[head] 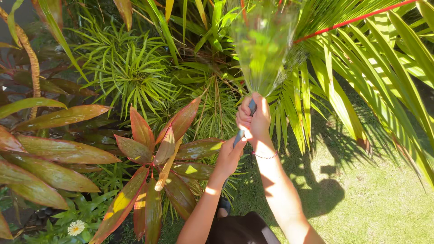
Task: The person uses a garden hose to water various plants and the surrounding grass in a garden area. They move along the garden bed, directing the water stream at different plants and the ground beneath them.
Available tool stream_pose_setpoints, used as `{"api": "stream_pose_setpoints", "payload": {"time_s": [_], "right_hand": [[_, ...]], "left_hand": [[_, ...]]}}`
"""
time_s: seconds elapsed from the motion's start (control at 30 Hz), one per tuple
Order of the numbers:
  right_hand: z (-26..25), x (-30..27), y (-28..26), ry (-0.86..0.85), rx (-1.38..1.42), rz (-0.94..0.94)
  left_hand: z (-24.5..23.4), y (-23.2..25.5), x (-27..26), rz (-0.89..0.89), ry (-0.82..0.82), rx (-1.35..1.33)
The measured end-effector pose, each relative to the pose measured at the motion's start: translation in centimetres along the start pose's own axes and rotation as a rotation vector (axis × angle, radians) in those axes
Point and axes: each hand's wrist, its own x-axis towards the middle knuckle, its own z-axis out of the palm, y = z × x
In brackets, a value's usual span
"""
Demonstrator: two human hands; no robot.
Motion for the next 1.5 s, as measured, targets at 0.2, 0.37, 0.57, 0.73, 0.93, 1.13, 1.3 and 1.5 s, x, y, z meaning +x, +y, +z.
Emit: {"api": "stream_pose_setpoints", "payload": {"time_s": [0.2,0.37,0.57,0.73,0.93,1.13,1.3,1.5], "right_hand": [[-0.3,-0.4,-0.8,-0.155,0.050,-0.048],[-0.4,-1.0,-0.6,-0.172,0.046,-0.092],[0.0,-0.6,0.7,0.046,0.028,0.017],[2.1,-2.2,0.2,0.001,-0.014,-0.041],[5.8,-4.8,-1.8,-0.089,-0.102,-0.242],[7.1,-5.7,-1.3,-0.010,-0.015,-0.113],[6.4,-5.0,1.3,0.058,-0.004,-0.060],[4.2,-3.6,5.4,0.214,0.069,0.130]], "left_hand": [[0.4,-0.4,0.5,0.022,-0.025,-0.058],[-0.1,-0.3,-0.1,0.079,-0.055,-0.018],[-0.4,-0.6,-1.3,-0.007,-0.045,-0.084],[-1.1,1.2,-2.2,0.034,-0.079,-0.064],[-1.5,5.5,-3.3,0.146,-0.119,0.031],[-2.6,5.3,-4.4,0.141,-0.135,0.017],[-3.9,1.8,-5.3,0.100,-0.093,-0.047],[-5.7,-1.6,-7.0,-0.153,-0.088,-0.212]]}}
